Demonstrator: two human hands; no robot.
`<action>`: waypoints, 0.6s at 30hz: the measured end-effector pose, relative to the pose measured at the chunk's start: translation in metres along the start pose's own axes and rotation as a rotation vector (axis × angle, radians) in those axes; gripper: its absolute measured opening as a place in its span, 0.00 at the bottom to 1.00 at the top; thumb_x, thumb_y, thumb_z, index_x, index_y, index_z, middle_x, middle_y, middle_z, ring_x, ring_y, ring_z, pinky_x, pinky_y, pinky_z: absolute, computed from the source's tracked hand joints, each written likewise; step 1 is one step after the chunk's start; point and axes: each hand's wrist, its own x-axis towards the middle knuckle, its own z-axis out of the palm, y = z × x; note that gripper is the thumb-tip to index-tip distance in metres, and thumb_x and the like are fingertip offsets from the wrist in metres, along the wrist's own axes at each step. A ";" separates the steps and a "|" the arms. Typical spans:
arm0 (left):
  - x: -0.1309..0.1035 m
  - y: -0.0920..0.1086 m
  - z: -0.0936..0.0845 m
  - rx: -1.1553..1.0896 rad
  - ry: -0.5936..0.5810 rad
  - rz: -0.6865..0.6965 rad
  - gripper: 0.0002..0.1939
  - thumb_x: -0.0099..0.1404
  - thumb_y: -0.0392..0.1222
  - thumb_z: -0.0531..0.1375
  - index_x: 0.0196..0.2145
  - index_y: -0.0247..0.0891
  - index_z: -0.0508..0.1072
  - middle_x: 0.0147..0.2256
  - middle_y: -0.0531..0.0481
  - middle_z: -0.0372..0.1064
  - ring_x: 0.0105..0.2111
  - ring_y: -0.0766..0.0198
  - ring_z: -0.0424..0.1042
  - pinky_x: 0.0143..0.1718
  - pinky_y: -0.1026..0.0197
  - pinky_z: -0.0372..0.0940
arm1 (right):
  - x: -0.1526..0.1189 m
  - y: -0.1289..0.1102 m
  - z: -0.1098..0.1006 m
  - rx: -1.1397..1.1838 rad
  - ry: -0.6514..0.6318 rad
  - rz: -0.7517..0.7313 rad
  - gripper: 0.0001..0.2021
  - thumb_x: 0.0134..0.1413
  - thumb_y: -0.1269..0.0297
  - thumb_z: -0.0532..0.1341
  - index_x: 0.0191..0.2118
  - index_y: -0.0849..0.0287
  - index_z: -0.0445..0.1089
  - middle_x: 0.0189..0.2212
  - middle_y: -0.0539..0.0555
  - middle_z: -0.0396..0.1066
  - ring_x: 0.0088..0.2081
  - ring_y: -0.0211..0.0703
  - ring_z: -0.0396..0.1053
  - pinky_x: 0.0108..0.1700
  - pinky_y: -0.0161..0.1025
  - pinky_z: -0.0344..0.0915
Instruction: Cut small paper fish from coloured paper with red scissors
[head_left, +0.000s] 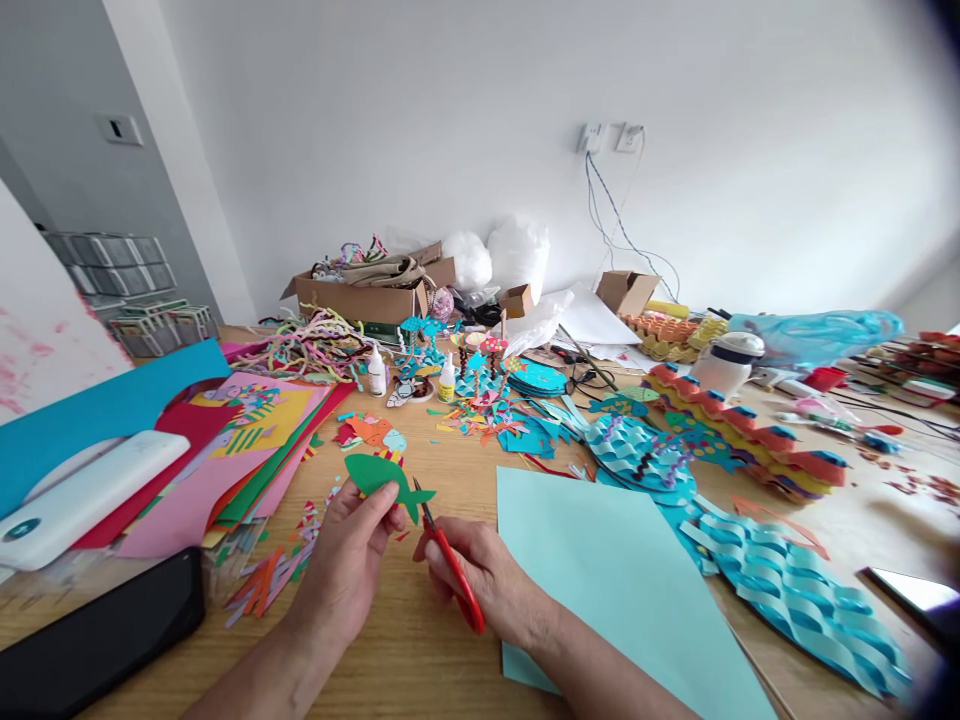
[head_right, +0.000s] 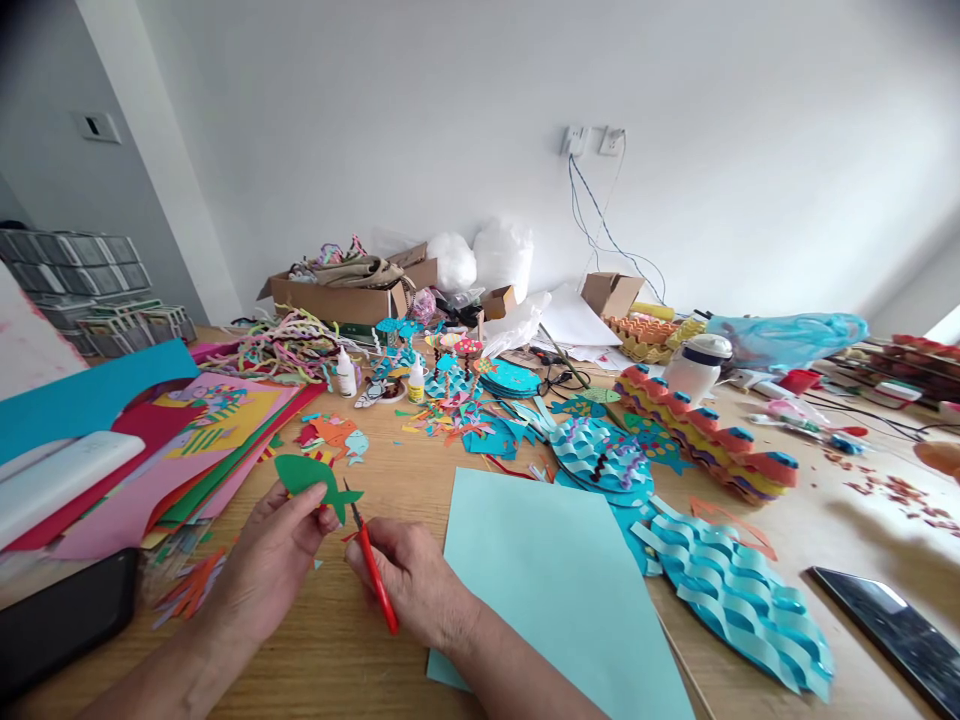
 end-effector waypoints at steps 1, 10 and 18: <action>0.000 0.000 0.000 -0.004 0.000 -0.001 0.10 0.47 0.38 0.66 0.23 0.37 0.67 0.20 0.60 0.64 0.20 0.73 0.62 0.25 0.69 0.61 | 0.000 0.001 0.000 0.000 -0.002 -0.005 0.18 0.57 0.52 0.49 0.28 0.62 0.64 0.17 0.46 0.57 0.20 0.31 0.55 0.21 0.28 0.53; -0.002 -0.002 0.001 -0.002 0.017 -0.029 0.12 0.44 0.38 0.68 0.23 0.37 0.67 0.20 0.60 0.64 0.20 0.73 0.63 0.23 0.69 0.61 | 0.000 0.003 0.002 0.022 -0.019 -0.011 0.22 0.56 0.47 0.49 0.28 0.62 0.64 0.17 0.46 0.57 0.19 0.31 0.56 0.21 0.28 0.53; -0.001 -0.003 0.001 0.057 0.001 -0.001 0.11 0.44 0.39 0.67 0.23 0.36 0.68 0.21 0.59 0.64 0.20 0.72 0.62 0.23 0.68 0.61 | -0.001 0.002 0.000 0.012 -0.037 -0.031 0.22 0.55 0.45 0.50 0.28 0.62 0.64 0.18 0.46 0.58 0.20 0.31 0.56 0.22 0.28 0.53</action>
